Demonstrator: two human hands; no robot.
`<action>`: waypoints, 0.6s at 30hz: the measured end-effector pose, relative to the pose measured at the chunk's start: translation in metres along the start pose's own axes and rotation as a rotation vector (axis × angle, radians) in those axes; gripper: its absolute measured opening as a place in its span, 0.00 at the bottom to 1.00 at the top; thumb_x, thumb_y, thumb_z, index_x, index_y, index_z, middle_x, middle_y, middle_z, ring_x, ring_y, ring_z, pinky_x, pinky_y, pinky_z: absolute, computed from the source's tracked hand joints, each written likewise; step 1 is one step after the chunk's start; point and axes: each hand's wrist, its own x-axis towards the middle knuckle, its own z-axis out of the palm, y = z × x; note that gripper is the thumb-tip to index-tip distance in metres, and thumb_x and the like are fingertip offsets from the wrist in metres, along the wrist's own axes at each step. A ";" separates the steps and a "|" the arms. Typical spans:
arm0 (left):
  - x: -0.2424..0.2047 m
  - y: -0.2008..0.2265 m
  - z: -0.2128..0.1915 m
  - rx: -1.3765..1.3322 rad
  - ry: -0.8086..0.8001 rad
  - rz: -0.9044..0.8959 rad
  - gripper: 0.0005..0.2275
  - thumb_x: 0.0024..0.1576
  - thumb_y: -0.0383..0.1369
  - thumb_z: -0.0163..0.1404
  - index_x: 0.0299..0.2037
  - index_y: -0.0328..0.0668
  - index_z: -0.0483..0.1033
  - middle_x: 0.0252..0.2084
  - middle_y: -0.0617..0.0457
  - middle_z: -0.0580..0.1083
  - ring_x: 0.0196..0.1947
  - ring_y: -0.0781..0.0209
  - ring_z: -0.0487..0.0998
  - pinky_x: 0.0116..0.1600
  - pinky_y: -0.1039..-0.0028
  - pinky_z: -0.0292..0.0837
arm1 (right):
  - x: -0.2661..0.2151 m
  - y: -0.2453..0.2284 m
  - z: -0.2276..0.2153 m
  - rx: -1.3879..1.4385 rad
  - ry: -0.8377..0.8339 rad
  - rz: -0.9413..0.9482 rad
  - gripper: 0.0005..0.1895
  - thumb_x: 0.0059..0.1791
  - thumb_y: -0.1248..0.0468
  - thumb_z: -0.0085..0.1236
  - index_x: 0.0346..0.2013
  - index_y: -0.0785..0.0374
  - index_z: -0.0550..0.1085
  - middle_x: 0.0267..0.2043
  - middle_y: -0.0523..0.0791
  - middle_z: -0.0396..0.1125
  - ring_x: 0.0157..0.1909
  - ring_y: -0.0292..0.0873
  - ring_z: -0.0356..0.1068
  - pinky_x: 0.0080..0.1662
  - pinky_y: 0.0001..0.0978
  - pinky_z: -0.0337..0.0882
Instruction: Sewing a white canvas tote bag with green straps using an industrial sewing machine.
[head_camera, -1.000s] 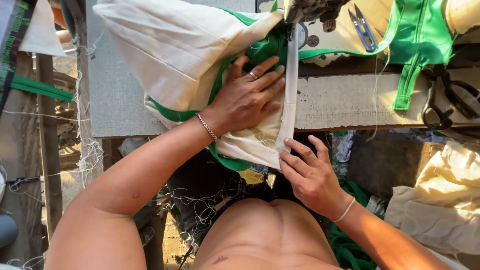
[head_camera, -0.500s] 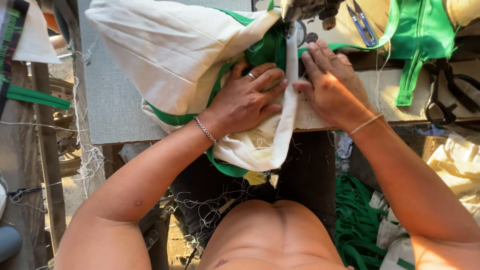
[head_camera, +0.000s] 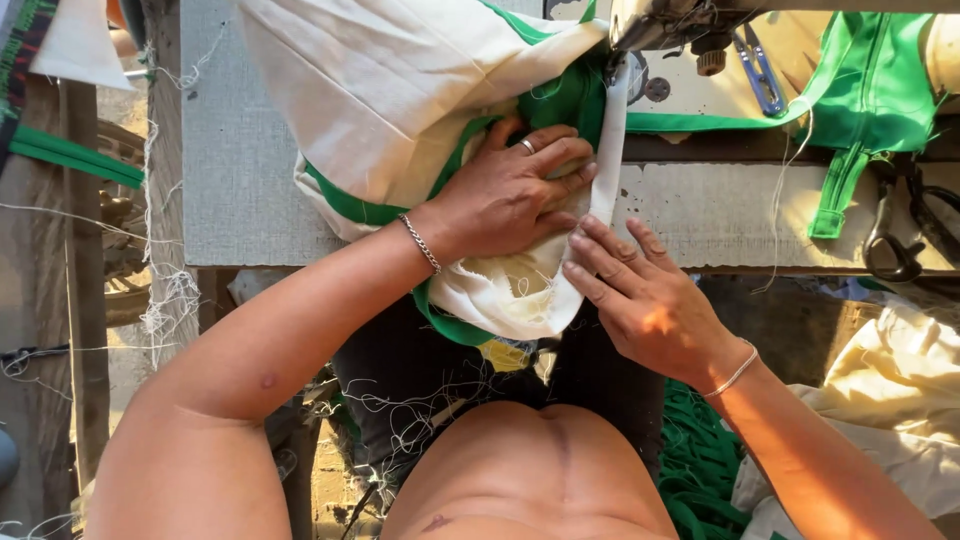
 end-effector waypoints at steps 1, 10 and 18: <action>-0.001 0.001 0.000 0.008 -0.006 -0.002 0.24 0.63 0.49 0.52 0.62 0.42 0.76 0.63 0.54 0.67 0.67 0.55 0.64 0.59 0.49 0.54 | 0.000 -0.002 0.001 -0.006 0.043 0.014 0.16 0.55 0.73 0.46 0.57 0.67 0.74 0.67 0.58 0.64 0.73 0.61 0.59 0.72 0.60 0.56; -0.022 0.053 -0.004 -0.175 0.061 0.024 0.21 0.49 0.62 0.51 0.31 0.54 0.75 0.41 0.62 0.69 0.48 0.62 0.75 0.60 0.54 0.59 | -0.008 -0.006 0.035 -0.051 0.351 0.174 0.09 0.51 0.67 0.61 0.45 0.55 0.81 0.60 0.54 0.72 0.63 0.61 0.71 0.60 0.55 0.71; -0.024 0.130 -0.023 0.191 -0.207 -0.325 0.46 0.35 0.69 0.58 0.54 0.35 0.75 0.56 0.46 0.68 0.68 0.45 0.63 0.70 0.30 0.43 | -0.001 0.000 0.029 0.115 0.432 0.153 0.15 0.47 0.74 0.62 0.47 0.62 0.81 0.60 0.56 0.71 0.63 0.63 0.69 0.61 0.55 0.69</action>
